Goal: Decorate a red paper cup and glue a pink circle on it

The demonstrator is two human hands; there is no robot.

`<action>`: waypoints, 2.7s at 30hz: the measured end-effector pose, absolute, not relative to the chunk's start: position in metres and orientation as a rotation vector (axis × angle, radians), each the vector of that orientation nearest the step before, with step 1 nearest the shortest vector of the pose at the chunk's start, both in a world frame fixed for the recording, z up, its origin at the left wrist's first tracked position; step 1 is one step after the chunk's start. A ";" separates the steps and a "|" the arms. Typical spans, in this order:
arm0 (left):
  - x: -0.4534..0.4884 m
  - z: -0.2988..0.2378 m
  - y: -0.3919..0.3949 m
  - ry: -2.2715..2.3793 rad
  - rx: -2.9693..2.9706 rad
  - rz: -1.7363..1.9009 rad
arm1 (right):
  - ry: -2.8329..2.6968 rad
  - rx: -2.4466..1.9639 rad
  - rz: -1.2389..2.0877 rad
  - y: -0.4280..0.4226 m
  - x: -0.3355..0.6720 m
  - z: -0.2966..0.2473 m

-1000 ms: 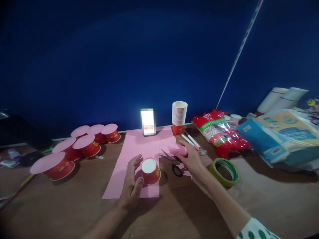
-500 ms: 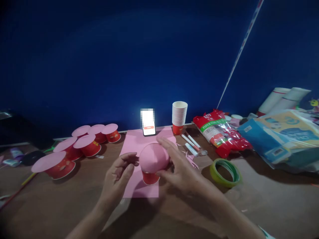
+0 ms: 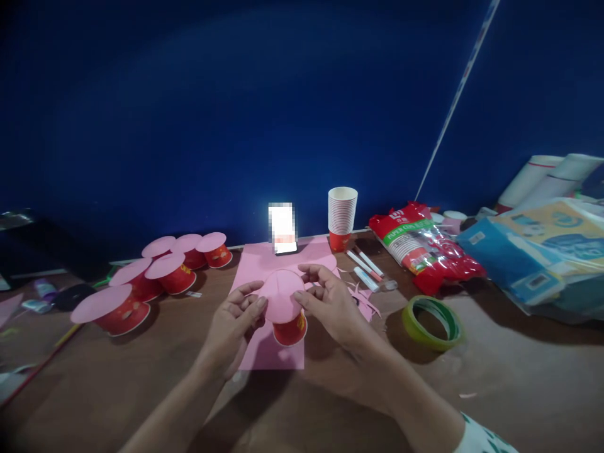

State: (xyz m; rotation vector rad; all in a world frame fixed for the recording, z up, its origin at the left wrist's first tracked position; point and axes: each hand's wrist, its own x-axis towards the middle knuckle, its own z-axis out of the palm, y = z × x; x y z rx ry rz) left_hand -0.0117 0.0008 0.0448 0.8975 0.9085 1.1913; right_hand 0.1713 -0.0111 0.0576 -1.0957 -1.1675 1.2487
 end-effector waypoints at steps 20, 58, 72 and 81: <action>-0.011 0.023 0.001 1.051 0.928 1.128 | -1.199 -1.137 1.240 -0.007 0.174 0.030; -0.010 0.009 0.004 1.046 0.995 1.039 | -1.222 -1.131 1.267 -0.001 0.176 0.014; -0.011 0.008 0.004 1.044 1.040 0.973 | -1.234 -1.176 1.265 -0.003 0.176 0.015; -0.010 0.009 0.003 1.054 1.026 0.980 | -1.272 -1.239 1.267 -0.009 0.177 0.023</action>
